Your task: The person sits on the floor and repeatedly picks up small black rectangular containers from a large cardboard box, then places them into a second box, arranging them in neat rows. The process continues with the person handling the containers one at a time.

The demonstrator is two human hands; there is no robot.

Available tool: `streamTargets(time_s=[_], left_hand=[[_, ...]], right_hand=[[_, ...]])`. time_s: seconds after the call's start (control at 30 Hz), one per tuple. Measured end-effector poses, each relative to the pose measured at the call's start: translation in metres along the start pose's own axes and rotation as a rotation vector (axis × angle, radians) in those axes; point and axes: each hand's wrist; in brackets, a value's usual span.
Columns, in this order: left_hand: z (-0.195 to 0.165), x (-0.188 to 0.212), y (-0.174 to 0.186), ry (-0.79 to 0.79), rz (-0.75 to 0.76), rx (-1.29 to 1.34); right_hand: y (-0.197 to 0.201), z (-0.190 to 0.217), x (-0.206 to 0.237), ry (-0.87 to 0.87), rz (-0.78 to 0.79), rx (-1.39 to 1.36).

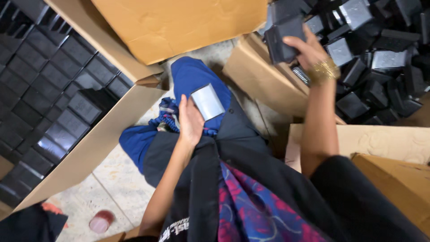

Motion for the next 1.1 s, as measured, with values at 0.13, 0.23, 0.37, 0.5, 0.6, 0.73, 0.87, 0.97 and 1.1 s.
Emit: streamTargets(time_s=[0.13,0.23,0.37,0.5,0.6,0.73,0.87,0.97,1.1], left_hand=[[0.008,-0.004,0.004,-0.089,0.074,0.035],[0.017,-0.009,0.015,-0.118,0.002,0.142],[0.016,-0.005,0.036,-0.161,-0.055,0.152],[0.009,0.006,0.043,-0.273,-0.188,0.159],[0.004,0.019,0.041,-0.204,-0.105,0.171],[-0.001,0.03,0.038,-0.066,0.104,0.277],[-0.002,0.03,0.042,-0.13,0.099,0.254],[0.003,0.027,0.049,-0.178,0.109,0.232],[0.003,0.027,0.058,-0.191,0.078,0.33]], right_hand=[[-0.056,0.041,0.062,0.308,0.255,0.214],[-0.131,0.04,0.095,0.161,0.375,0.713],[-0.198,0.03,0.126,0.612,0.233,0.951],[-0.169,0.013,0.128,0.725,0.371,0.753],[-0.082,-0.012,0.094,0.54,0.107,0.855],[0.074,-0.051,0.036,0.487,-0.403,1.339],[0.148,-0.1,0.017,-0.532,-0.123,1.77],[0.139,-0.133,0.025,-0.677,-0.087,1.867],[0.111,-0.137,0.017,-0.712,-0.216,1.861]])
Point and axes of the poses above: each hand's wrist, its own x-axis away from the middle knuckle, its own y-axis out of the back of the hand, z = x × y, and after that the axes turned 14 degrees about x, right-handed
